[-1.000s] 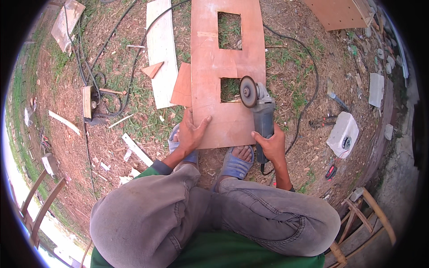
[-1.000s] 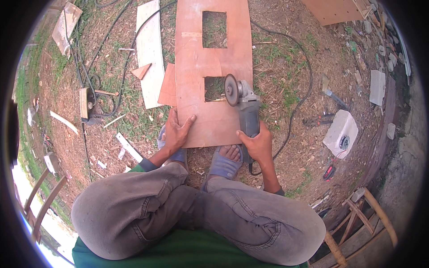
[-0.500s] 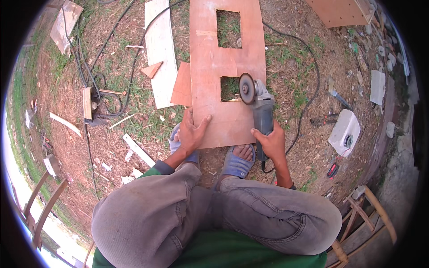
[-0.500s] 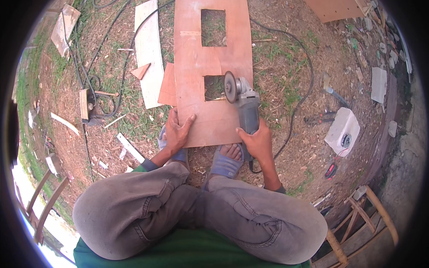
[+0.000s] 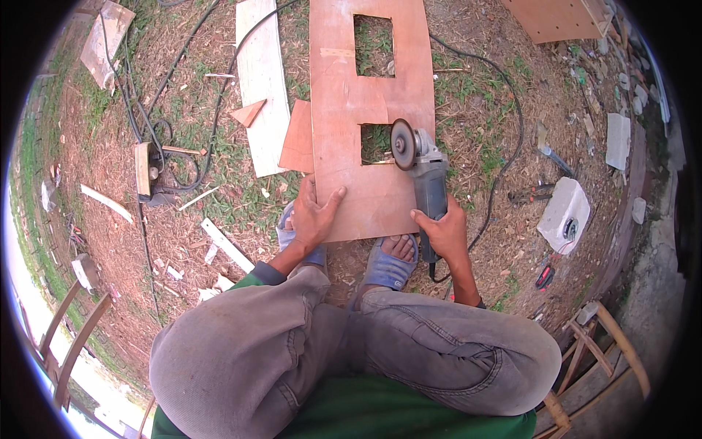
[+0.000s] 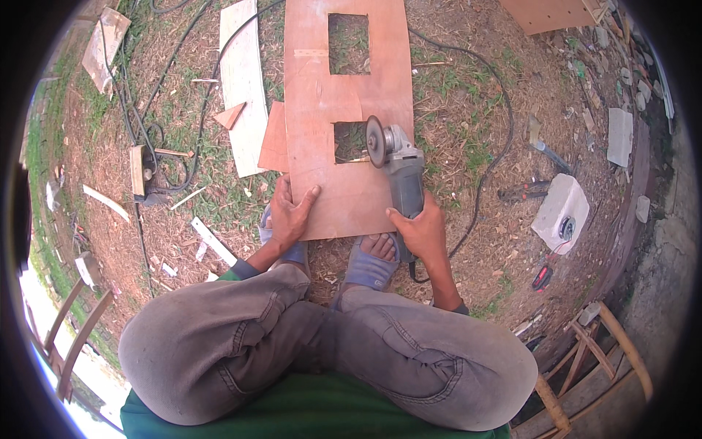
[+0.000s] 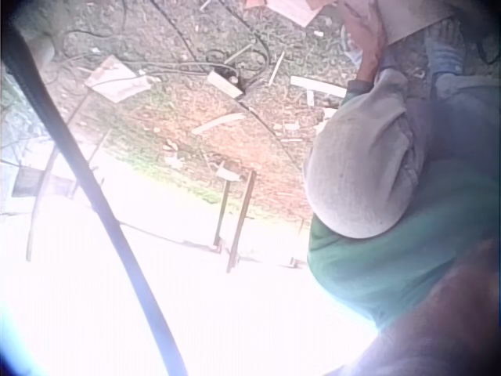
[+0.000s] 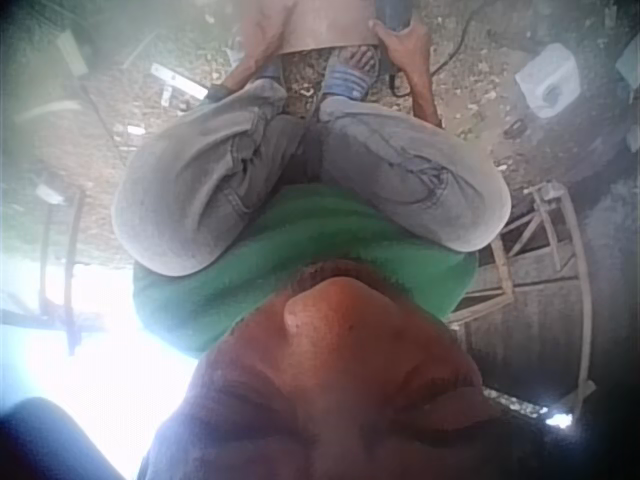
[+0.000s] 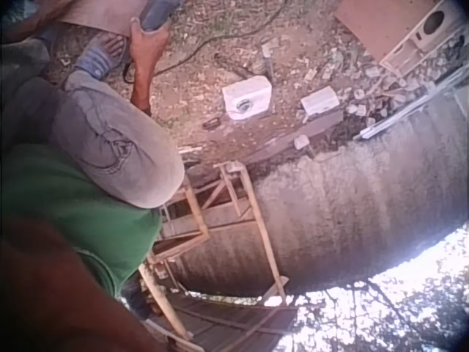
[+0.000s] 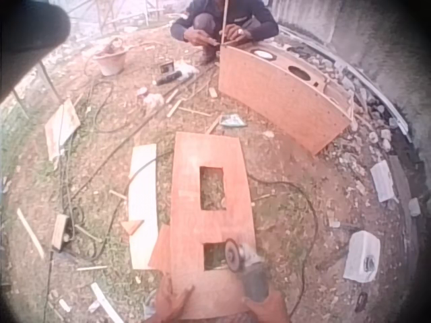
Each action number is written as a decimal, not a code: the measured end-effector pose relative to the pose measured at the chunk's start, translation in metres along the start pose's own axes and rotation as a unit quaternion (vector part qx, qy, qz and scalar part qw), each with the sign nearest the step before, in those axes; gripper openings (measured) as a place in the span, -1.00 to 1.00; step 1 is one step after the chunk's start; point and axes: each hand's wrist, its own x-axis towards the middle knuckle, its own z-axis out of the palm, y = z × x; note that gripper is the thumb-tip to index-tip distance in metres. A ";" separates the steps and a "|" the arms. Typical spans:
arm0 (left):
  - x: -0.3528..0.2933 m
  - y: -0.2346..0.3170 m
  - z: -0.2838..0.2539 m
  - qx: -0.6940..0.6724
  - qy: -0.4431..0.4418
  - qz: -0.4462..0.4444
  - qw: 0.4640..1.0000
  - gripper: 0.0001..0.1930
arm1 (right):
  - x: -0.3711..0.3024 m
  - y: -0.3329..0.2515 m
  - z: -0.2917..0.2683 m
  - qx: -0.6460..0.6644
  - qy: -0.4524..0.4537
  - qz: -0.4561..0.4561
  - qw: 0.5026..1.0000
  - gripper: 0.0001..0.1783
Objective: The person uses an angle grinder to cut two rectangular holes into a flat piece of wood placed on the ground. The person follows pre-drawn outlines, removes the cut sections, and continues cutting until both holes are fully formed.
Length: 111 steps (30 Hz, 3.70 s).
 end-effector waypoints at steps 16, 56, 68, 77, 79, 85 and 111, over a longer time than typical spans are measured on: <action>0.018 0.025 -0.031 0.118 0.008 -0.101 0.988 -0.51 | -0.013 0.011 0.014 0.256 -0.009 0.019 0.966 -0.61; 0.056 0.049 -0.023 0.357 0.157 0.256 0.884 -0.76 | -0.012 0.018 0.018 0.298 0.016 -0.003 0.954 -0.61; 0.058 0.056 -0.068 0.356 0.114 0.033 0.927 -0.46 | -0.020 -0.008 -0.022 0.229 -0.028 -0.041 0.972 -0.55; 0.105 0.128 -0.104 0.458 -0.042 0.193 0.867 -0.49 | -0.041 -0.037 -0.039 0.063 -0.078 -0.096 0.990 -0.47; 0.106 0.133 -0.098 0.492 -0.051 0.204 0.845 -0.46 | -0.039 -0.039 -0.033 0.086 -0.096 -0.084 0.988 -0.47; 0.093 0.149 -0.092 0.492 -0.079 0.219 0.839 -0.32 | -0.027 -0.039 -0.038 0.039 -0.141 -0.061 0.987 -0.44; 0.105 0.145 -0.094 0.451 -0.104 0.173 0.870 -0.34 | 0.014 -0.050 -0.042 -0.105 -0.147 -0.108 0.978 -0.10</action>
